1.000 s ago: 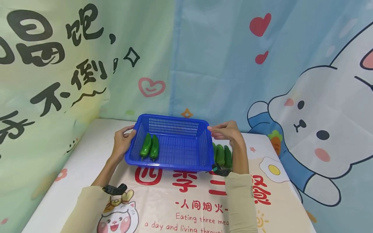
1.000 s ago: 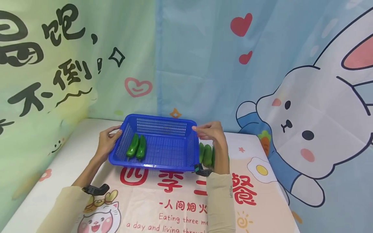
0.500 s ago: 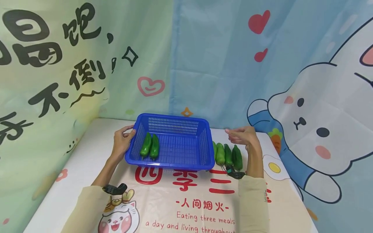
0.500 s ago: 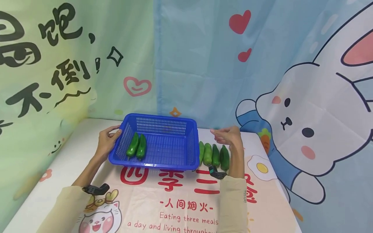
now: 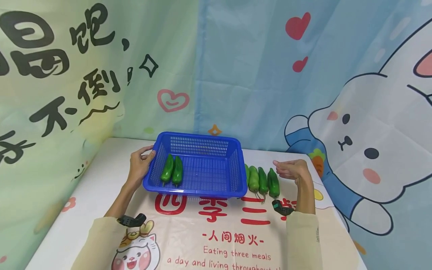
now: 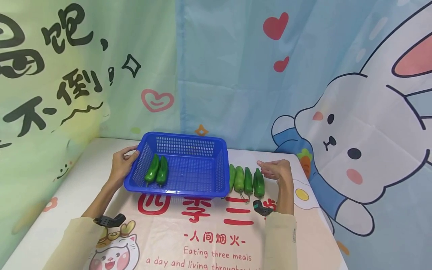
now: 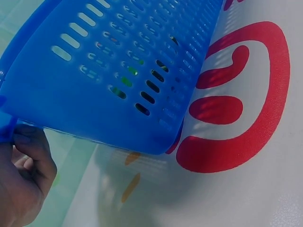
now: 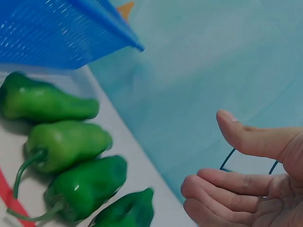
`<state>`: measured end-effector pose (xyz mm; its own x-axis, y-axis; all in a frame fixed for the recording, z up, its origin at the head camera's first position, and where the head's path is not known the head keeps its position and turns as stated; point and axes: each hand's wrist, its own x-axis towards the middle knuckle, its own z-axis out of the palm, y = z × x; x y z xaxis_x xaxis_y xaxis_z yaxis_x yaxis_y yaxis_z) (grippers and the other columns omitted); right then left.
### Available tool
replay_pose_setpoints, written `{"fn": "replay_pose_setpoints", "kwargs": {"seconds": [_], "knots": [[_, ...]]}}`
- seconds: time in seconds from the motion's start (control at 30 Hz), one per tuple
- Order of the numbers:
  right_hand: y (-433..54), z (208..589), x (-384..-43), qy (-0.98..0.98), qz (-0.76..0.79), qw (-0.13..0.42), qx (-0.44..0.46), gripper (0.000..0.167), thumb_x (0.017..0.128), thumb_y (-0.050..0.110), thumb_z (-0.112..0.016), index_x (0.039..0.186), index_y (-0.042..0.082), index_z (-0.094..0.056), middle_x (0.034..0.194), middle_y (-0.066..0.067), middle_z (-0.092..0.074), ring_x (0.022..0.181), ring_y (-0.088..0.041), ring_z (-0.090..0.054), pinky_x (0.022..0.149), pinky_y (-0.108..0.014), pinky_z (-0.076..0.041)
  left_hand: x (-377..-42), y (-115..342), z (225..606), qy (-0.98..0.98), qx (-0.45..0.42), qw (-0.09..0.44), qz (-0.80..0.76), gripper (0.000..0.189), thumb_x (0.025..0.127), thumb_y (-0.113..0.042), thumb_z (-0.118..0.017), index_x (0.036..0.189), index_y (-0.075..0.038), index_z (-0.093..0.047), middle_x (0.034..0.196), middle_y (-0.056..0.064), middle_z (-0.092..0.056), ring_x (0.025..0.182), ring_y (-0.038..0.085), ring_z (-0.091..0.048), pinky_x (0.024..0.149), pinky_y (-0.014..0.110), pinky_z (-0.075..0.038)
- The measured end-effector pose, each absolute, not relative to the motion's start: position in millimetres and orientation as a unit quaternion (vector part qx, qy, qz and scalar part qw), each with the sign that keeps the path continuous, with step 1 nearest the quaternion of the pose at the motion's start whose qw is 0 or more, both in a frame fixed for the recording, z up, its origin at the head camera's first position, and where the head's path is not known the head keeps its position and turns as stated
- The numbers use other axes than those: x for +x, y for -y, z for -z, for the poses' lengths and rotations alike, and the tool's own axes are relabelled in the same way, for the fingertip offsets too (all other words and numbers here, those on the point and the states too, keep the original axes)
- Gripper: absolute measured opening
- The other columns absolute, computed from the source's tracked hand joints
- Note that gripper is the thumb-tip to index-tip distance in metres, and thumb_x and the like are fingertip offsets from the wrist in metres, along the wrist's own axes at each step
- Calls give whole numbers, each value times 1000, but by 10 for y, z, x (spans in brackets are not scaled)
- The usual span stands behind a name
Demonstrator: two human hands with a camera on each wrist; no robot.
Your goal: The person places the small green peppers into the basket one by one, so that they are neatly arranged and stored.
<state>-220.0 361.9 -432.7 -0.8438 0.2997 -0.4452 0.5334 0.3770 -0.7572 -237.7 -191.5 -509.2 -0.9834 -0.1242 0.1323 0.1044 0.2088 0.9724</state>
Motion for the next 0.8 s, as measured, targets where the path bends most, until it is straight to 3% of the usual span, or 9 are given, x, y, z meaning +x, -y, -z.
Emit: {"fn": "replay_pose_setpoints", "kwargs": {"seconds": [0.23,0.37,0.5,0.6,0.67,0.73,0.8], "knots": [[-3683,4583,-2163,-800,518,95,289,81,98,45,-82,153,-9,-55,144,-25,-71,138,-42,-67,122,-54,-48,-2376,1929,5123,762,14,84,642,45,111,-17,-64,148,8,-61,98,31,-79,62,1,-69,56,18,-57],[-3733,4681,-2142,-798,513,90,303,88,99,45,-80,159,-9,-46,155,-30,-60,141,-43,-63,124,-55,-45,-2391,1914,5141,758,17,84,646,45,111,-17,-63,148,8,-61,92,24,-81,61,1,-69,56,18,-57],[-3773,4803,-2108,-788,514,90,327,89,98,39,-83,161,-10,-43,160,-29,-55,125,-37,-76,118,-49,-53,-2383,1891,5135,757,17,80,648,45,111,-16,-63,149,8,-60,87,19,-81,59,2,-70,54,19,-57],[-3790,4874,-2092,-786,516,77,332,78,97,35,-85,152,-12,-54,141,-25,-71,99,-25,-82,100,-38,-64,-2397,1875,5116,752,8,82,654,45,111,-16,-63,149,8,-60,83,14,-81,59,2,-70,53,19,-57],[-3792,4900,-2089,-788,513,75,332,74,97,35,-85,147,-13,-58,118,-22,-81,90,-20,-82,98,-38,-65,-2403,1873,5108,750,6,86,655,44,111,-16,-63,147,8,-62,80,9,-80,58,3,-69,53,20,-56],[-3787,4916,-2092,-789,510,79,332,77,96,37,-85,147,-14,-57,106,-17,-83,92,-22,-83,104,-43,-62,-2405,1881,5106,749,8,87,657,43,111,-16,-64,147,8,-62,77,4,-79,57,2,-69,52,20,-56],[-3776,4929,-2097,-792,503,89,336,83,96,39,-85,150,-15,-52,105,-18,-83,102,-29,-83,116,-49,-55,-2391,1893,5109,750,13,86,656,43,110,-15,-64,147,8,-62,77,4,-79,57,2,-69,52,20,-57]]}}
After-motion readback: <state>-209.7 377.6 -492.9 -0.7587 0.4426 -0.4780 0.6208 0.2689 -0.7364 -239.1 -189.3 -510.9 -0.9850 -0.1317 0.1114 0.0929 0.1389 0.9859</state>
